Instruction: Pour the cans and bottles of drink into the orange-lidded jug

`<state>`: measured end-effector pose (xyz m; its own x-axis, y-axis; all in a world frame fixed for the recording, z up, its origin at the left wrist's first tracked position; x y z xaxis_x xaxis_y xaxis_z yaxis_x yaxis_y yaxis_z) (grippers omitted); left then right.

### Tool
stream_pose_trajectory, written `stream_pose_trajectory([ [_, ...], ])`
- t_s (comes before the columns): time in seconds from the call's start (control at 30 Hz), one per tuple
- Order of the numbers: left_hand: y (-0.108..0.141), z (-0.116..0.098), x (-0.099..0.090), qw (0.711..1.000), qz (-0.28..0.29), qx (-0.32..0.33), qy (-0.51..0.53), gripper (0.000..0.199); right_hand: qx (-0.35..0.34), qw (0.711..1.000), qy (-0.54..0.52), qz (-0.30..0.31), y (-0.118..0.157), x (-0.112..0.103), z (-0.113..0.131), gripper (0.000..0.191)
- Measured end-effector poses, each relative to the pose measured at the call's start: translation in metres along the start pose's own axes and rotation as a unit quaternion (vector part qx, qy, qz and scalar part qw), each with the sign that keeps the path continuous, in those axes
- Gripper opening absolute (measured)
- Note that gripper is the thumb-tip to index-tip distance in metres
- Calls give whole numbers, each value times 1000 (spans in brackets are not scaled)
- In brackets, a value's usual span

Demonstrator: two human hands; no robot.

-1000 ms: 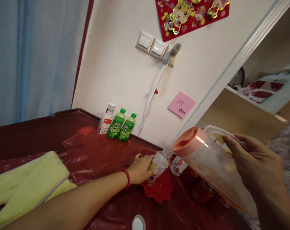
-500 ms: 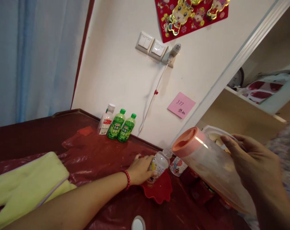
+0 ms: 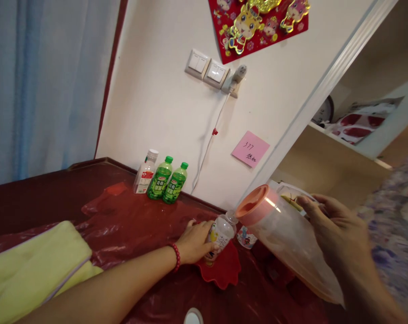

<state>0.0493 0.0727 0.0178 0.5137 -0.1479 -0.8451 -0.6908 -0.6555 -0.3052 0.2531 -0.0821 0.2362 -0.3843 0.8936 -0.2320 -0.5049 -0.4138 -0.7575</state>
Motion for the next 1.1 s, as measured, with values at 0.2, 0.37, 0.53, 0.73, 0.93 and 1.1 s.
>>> stream_pose_trajectory([
  [0.2, -2, 0, -1, 1000, -10, 8, 0, 51, 68, 987, -143, -11, 19, 7, -41, 57],
  [0.37, -5, 4, 2, 1000, -5, 2, -8, 53, 123, 969, -196, -91, 39, -3, -86, 64],
  [0.53, -7, 6, 3, 1000, -1, -2, -12, 51, 180, 936, -262, -150, 62, -17, -121, 64],
  [0.73, -8, 5, -2, 999, -3, -1, -38, 51, 232, 875, -376, -198, 87, -23, -131, 68],
  [0.93, -13, 6, -2, 1000, -11, 6, -18, 56, 297, 809, -467, -199, 120, -4, -127, 70],
  [1.1, -15, 10, 0, 999, -25, 27, 4, 57, 332, 765, -522, -180, 147, 19, -125, 64],
])
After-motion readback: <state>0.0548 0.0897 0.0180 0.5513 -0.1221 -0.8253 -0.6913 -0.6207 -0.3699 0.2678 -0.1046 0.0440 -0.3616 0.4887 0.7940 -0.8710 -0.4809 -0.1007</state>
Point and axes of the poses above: each hand's wrist, its own y-axis away from the middle knuckle, its own x-axis out of the palm, z = x × y, the point moved 9 cm from there along -y, towards the middle knuckle, and after that the axes turned 14 degrees about -y, right-handed, at the moved point
